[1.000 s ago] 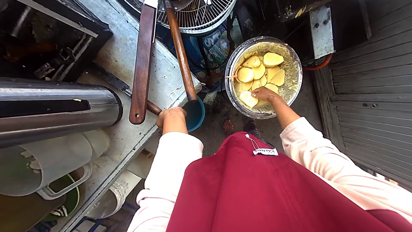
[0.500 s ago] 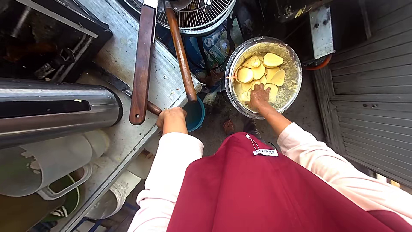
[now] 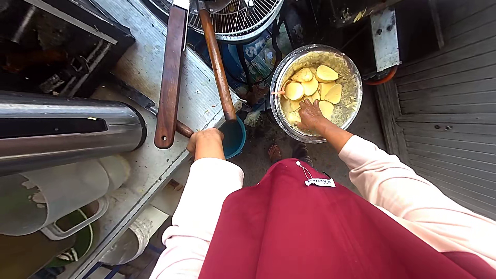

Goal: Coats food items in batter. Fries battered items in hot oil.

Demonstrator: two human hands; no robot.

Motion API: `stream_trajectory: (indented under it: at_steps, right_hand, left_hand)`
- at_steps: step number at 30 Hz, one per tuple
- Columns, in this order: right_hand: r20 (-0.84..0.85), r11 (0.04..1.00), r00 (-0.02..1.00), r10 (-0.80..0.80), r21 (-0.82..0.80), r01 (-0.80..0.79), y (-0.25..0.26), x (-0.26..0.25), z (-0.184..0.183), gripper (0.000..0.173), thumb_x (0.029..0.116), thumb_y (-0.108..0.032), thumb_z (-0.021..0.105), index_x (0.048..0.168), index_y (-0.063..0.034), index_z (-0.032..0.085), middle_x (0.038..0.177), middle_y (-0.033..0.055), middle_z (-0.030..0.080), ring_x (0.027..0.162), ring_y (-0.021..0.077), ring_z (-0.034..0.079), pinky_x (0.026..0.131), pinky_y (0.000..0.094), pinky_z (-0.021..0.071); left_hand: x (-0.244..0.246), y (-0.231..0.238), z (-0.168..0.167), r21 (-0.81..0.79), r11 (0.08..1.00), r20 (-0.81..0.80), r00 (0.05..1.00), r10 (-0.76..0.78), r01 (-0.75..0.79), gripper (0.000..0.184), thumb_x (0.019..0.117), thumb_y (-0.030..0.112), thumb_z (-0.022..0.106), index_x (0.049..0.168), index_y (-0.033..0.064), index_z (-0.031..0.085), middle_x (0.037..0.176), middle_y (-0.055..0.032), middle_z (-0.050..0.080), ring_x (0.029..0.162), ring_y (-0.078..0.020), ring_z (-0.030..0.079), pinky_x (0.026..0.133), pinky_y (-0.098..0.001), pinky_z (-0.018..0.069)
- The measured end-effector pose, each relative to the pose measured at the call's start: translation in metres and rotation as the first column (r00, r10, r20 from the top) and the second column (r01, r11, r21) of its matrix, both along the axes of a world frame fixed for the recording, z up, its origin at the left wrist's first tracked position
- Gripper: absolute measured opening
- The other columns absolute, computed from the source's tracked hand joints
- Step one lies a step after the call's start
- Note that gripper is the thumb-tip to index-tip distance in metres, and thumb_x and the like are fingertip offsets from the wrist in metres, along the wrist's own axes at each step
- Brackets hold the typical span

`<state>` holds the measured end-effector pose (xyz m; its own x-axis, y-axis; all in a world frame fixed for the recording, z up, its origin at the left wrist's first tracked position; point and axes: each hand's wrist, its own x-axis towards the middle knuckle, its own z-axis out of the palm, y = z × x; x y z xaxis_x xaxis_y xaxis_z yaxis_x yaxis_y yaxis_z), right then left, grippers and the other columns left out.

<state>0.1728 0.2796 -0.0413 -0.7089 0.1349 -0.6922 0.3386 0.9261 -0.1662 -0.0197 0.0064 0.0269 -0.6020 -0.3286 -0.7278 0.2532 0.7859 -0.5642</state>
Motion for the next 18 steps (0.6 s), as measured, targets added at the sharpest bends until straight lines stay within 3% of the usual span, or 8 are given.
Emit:
stream_trajectory:
  at_steps: [6,9,11,13,15,18]
  right_hand:
    - [0.280,0.912,0.914,-0.293,-0.205,0.355,0.018,-0.007,-0.010,0.050,0.0954,-0.041,0.071,0.122,0.0014,0.071,0.144,0.0266,0.054,0.140,0.0466,0.042,0.109,0.0747,0.0282]
    - [0.159,0.896,0.899,-0.409,-0.115,0.428,0.016,-0.003,0.014,0.038,0.0959,-0.030,0.070,0.120,-0.0015,0.073,0.134,0.0276,0.060,0.134,0.0473,0.049,0.105,0.0738,0.0351]
    - [0.091,0.858,0.858,-0.505,-0.059,0.511,0.012,0.000,0.029,0.030,0.0971,-0.020,0.065,0.120,-0.0020,0.073,0.133,0.0270,0.061,0.134,0.0467,0.049,0.106,0.0715,0.0356]
    - [0.095,0.812,0.812,-0.576,-0.048,0.581,0.011,0.004,0.028,0.029,0.0991,-0.019,0.060,0.121,-0.0055,0.074,0.135,0.0231,0.063,0.136,0.0441,0.049,0.106,0.0701,0.0360]
    - [0.103,0.816,0.815,-0.570,-0.051,0.576,0.012,0.008,0.021,0.031,0.0993,-0.022,0.063,0.124,-0.0065,0.073,0.137,0.0241,0.060,0.137,0.0457,0.047,0.106,0.0714,0.0359]
    - [0.018,0.884,0.884,-0.467,0.019,0.467,0.004,0.009,0.014,0.028,0.0971,-0.018,0.064,0.120,-0.0054,0.075,0.133,0.0243,0.062,0.133,0.0454,0.049,0.105,0.0693,0.0369]
  left_hand:
    - [0.002,0.002,0.008,0.042,0.999,0.026,0.999,-0.032,0.031,0.051,0.0972,0.049,0.057,0.115,0.0031,0.070,0.120,-0.0234,0.068,0.113,-0.0419,0.066,0.084,-0.0639,0.0525]
    - [0.001,0.001,0.006,0.035,0.999,0.021,1.000,-0.011,0.011,0.050,0.0970,0.049,0.057,0.114,0.0036,0.070,0.118,-0.0225,0.069,0.112,-0.0411,0.067,0.083,-0.0634,0.0530]
    - [0.001,0.001,0.006,0.036,0.999,0.014,1.000,-0.002,0.002,0.051,0.0968,0.049,0.057,0.114,0.0028,0.071,0.118,-0.0229,0.069,0.111,-0.0408,0.067,0.083,-0.0631,0.0530]
    - [0.001,0.000,0.004,0.028,1.000,0.015,1.000,-0.001,0.000,0.053,0.0964,0.050,0.056,0.114,0.0018,0.070,0.118,-0.0232,0.069,0.111,-0.0408,0.067,0.083,-0.0628,0.0531]
    - [0.000,0.001,0.002,0.020,1.000,0.020,1.000,-0.003,0.002,0.053,0.0960,0.050,0.057,0.116,0.0022,0.070,0.118,-0.0231,0.069,0.110,-0.0410,0.067,0.082,-0.0625,0.0534]
    - [0.001,0.002,0.005,0.025,1.000,0.024,1.000,-0.012,0.012,0.052,0.0969,0.050,0.055,0.116,0.0043,0.070,0.119,-0.0220,0.069,0.112,-0.0406,0.067,0.083,-0.0629,0.0531]
